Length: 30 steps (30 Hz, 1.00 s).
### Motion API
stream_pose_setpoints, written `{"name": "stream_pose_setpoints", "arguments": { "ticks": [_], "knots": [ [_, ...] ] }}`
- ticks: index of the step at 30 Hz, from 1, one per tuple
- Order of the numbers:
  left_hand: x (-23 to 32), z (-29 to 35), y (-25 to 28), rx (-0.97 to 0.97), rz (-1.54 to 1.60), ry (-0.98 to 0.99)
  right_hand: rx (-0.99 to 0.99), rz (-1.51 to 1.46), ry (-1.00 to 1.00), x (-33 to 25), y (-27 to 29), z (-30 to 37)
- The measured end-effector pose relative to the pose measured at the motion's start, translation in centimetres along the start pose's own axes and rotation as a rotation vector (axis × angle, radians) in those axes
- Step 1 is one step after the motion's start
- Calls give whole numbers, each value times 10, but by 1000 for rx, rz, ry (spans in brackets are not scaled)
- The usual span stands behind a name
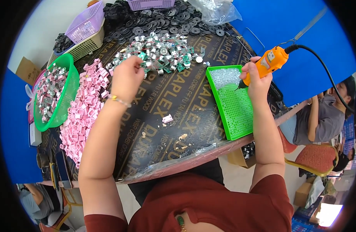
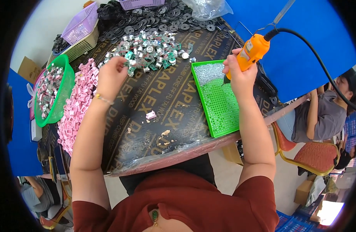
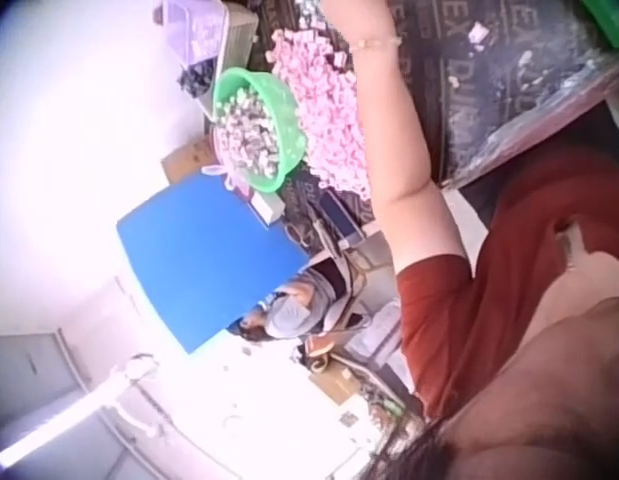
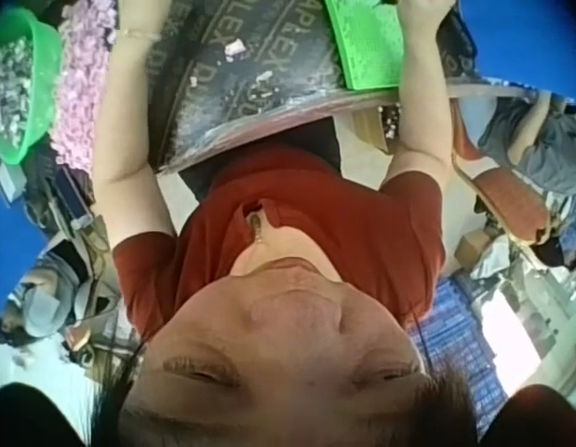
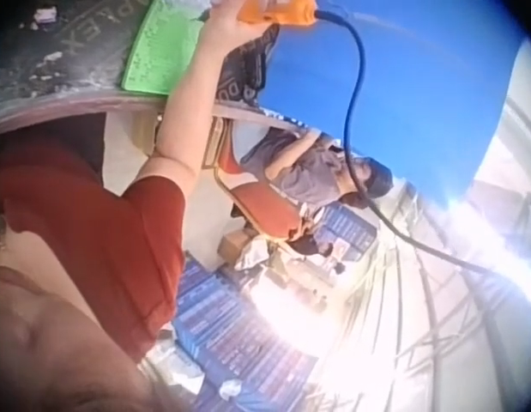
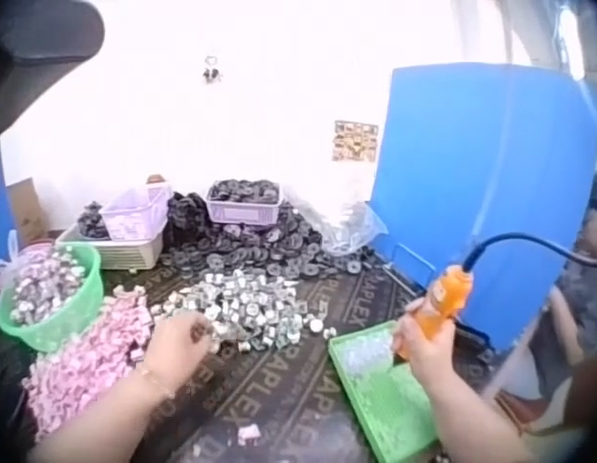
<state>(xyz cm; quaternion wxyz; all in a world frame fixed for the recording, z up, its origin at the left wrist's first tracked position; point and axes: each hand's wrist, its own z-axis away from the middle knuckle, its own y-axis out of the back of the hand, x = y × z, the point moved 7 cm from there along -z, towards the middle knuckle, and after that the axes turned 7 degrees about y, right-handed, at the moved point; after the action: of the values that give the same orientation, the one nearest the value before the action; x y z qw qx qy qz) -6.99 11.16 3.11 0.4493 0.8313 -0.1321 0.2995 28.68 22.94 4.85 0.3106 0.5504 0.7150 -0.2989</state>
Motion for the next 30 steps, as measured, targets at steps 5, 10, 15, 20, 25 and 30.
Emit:
{"name": "stream_pose_setpoints", "arguments": {
  "ticks": [5, 10, 15, 20, 25, 30],
  "knots": [
    [-16, 28, 45, -77, 568, 356, 49, -36, 49, -16, 3, 2],
    [-1, 74, 52, -170, 992, 434, 20, -205, 142, -74, -19, 16],
    [9, 104, 32, -251, 1201, 385, -131, -325, 172, -115, -87, 44],
    [12, 123, 6, -286, 884, 397, -211, -426, 34, -109, -141, 65],
    [36, 135, 1, -236, 325, 60, -219, -505, -79, -75, -160, 85],
    [42, 138, -16, -172, 113, -41, -181, -492, -75, -59, -156, 90]
  ]
}}
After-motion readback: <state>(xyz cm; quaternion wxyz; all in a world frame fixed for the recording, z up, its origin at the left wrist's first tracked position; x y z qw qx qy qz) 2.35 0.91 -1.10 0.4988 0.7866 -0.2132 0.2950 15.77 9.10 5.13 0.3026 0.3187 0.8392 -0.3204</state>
